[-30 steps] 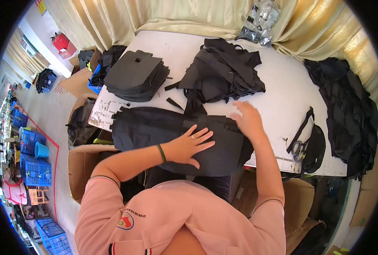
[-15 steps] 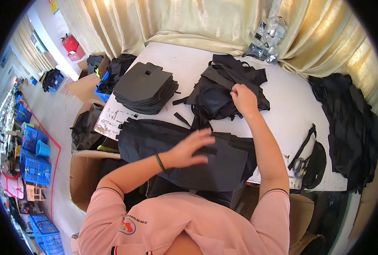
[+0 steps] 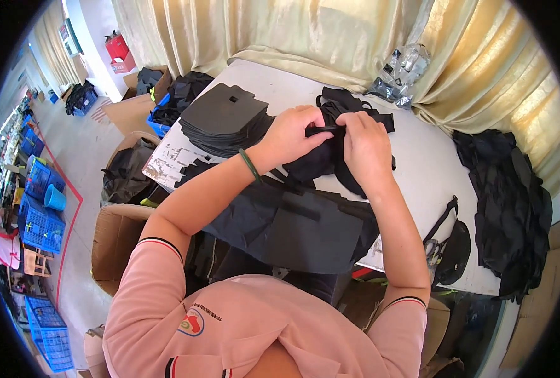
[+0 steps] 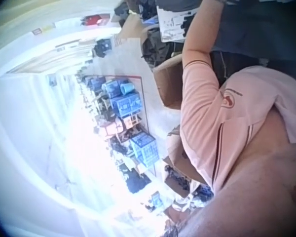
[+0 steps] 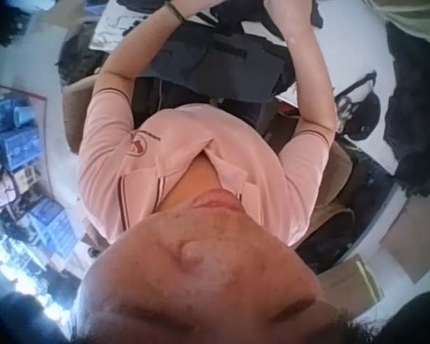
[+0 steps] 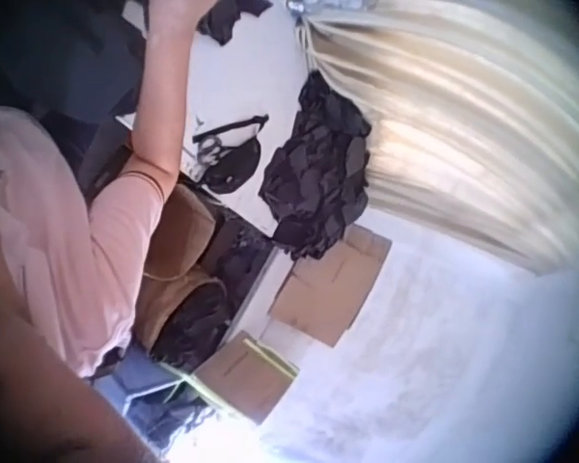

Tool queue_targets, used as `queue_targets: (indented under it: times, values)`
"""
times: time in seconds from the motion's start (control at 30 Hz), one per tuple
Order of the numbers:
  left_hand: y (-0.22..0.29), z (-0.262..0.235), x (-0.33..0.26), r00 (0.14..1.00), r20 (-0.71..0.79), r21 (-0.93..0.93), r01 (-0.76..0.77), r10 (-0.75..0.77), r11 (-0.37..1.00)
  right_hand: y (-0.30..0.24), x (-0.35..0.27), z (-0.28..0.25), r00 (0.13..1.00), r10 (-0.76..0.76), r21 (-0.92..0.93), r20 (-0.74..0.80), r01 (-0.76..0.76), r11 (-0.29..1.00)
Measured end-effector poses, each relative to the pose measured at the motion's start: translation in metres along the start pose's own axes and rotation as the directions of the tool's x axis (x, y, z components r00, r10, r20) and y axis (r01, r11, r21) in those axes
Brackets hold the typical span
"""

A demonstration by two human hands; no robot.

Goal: The recorder is inspecting, sorting, and arranging various black fabric components on a workbench.

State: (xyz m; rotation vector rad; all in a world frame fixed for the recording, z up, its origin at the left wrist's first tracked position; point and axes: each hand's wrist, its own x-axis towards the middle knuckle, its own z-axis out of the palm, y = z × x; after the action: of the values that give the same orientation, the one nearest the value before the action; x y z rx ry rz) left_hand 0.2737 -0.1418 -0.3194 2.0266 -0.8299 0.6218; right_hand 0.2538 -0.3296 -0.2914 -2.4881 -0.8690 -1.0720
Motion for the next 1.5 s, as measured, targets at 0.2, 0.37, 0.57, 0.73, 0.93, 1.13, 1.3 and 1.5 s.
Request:
queue_targets:
  times: [0.2, 0.37, 0.57, 0.73, 0.93, 1.13, 1.3, 1.5]
  values:
    - [0.015, -0.009, 0.0, 0.964, -0.223, 0.186, -0.106, 0.147, 0.977, -0.01, -0.006, -0.005, 0.961, 0.274, 0.199, 0.038, -0.276, 0.94]
    - [-0.009, -0.03, -0.018, 0.992, -0.123, 0.3, 0.008, 0.03, 0.954, -0.025, -0.013, -0.034, 0.989, 0.124, 0.134, -0.082, -0.112, 0.985]
    - [-0.049, -0.069, -0.06, 0.984, -0.157, 0.41, 0.14, -0.082, 0.901, -0.057, -0.031, -0.08, 0.994, -0.096, 0.08, -0.044, 0.099, 0.992]
    - [-0.081, -0.116, -0.1, 0.971, -0.226, 0.471, 0.18, -0.079, 0.863, -0.071, -0.061, -0.095, 0.963, 0.0, 0.311, 0.268, -0.086, 0.947]
    - [-0.078, -0.189, -0.151, 0.997, -0.033, 0.559, 0.074, -0.067, 0.826, -0.066, -0.095, -0.097, 0.789, -0.066, 0.546, 0.611, -0.36, 0.756]
    - [-0.045, -0.263, -0.187, 0.554, 0.497, 0.386, 0.548, -0.668, 0.742, -0.048, -0.125, -0.095, 0.411, -0.247, 0.478, 0.878, -0.785, 0.393]
    - [-0.061, -0.241, -0.175, 0.326, 0.626, 0.5, 0.529, -0.708, 0.686, -0.016, -0.145, -0.043, 0.517, 0.041, 0.383, 0.855, -0.682, 0.623]
    - [-0.108, -0.185, -0.166, 0.197, 0.561, 0.703, 0.4, -0.804, 0.588, 0.0, -0.155, 0.011, 0.581, 0.337, -0.082, 0.741, -0.419, 0.904]
